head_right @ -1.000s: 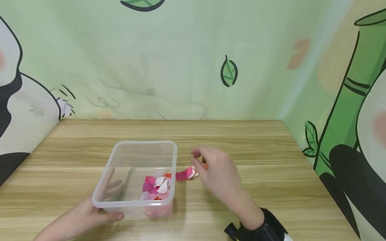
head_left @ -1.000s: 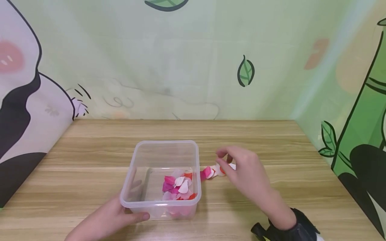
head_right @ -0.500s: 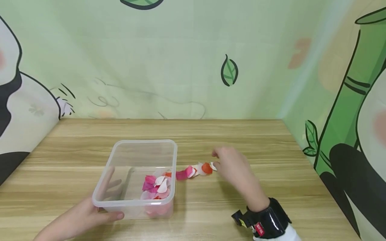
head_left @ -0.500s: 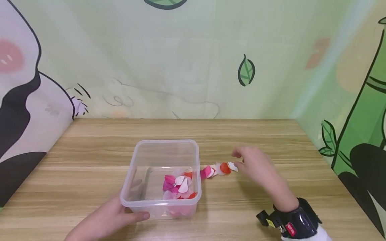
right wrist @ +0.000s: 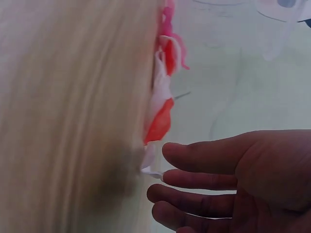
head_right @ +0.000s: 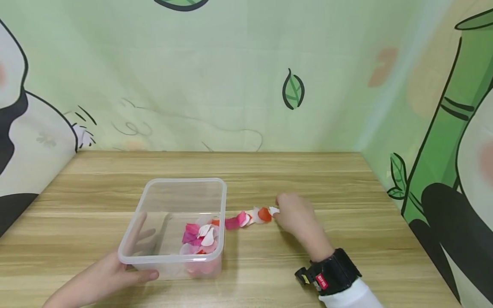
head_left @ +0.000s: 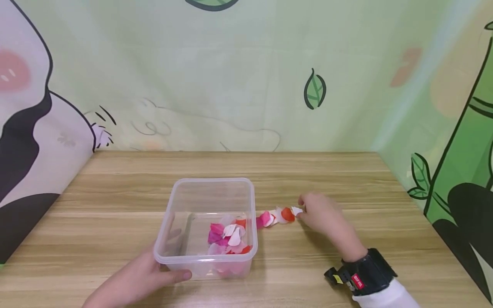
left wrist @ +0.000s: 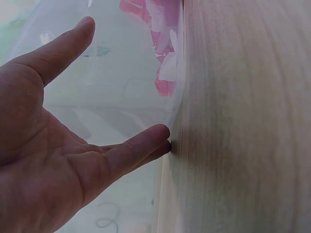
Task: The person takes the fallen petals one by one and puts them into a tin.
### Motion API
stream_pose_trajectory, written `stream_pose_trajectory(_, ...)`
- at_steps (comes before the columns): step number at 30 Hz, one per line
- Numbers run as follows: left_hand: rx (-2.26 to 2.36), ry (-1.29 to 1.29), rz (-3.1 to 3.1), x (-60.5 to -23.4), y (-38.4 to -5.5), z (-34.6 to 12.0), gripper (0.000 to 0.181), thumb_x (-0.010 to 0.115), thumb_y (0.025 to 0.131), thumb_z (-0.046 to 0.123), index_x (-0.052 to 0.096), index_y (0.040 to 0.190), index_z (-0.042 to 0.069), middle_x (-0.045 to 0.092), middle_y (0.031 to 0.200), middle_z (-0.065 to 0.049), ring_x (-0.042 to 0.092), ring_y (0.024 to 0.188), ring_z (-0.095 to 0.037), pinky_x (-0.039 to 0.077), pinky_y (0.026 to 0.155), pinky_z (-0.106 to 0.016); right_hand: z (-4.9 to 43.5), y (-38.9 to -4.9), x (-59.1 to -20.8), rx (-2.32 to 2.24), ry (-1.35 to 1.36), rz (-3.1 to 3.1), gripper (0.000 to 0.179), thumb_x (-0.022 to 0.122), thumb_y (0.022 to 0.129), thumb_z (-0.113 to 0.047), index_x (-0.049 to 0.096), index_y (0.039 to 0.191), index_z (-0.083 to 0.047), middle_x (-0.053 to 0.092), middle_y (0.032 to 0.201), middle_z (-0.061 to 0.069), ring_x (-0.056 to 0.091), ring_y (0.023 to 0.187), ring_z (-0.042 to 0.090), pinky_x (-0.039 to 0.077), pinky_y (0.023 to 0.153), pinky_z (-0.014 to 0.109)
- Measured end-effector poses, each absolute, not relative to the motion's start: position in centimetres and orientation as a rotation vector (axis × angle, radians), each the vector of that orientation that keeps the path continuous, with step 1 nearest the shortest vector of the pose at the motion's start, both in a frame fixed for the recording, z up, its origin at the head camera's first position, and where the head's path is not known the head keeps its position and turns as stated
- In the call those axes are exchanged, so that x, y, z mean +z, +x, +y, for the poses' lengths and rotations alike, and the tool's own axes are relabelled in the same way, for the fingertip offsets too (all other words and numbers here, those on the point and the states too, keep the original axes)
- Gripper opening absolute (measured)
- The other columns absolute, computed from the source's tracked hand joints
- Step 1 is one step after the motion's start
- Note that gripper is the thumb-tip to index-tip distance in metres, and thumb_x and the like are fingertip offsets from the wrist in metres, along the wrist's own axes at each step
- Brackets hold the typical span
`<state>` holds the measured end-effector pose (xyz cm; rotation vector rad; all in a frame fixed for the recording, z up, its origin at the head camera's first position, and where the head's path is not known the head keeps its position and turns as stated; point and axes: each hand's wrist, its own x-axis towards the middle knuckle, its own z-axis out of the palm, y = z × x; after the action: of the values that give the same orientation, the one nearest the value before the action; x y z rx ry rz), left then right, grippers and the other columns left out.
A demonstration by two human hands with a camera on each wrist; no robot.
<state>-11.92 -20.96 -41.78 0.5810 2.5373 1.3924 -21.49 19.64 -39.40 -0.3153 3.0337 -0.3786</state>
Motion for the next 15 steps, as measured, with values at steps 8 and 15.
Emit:
stream_pose_trajectory(8, 1.396, 0.543, 2.508, -41.61, -11.84, -20.92, 0.115, 0.087, 0.084, 0.034, 0.007, 0.165, 0.013, 0.042, 0.153, -0.028, 0.055, 0.126, -0.036, 0.05, 0.094, -0.028, 19.17, -21.44, -40.25, -0.305, -0.293, 3.072, 0.018, 0.078, 0.09, -0.013, 0.066, 0.077, -0.007, 0.056, 0.07, 0.003, 0.051, 0.063, 0.02, 0.042, 0.055, 0.035)
stream_pose_trajectory(15, 1.373, 0.559, 2.537, -41.75, -11.93, -20.97, 0.12, 0.087, 0.084, 0.036, 0.001, 0.166, 0.017, 0.04, 0.154, -0.029, 0.055, 0.126, -0.036, 0.048, 0.096, -0.028, 19.05, -21.58, -40.41, -0.306, -0.283, 3.078, 0.008, 0.078, 0.087, -0.007, 0.071, 0.085, -0.006, 0.061, 0.074, 0.003, 0.054, 0.066, 0.021, 0.046, 0.057, 0.036)
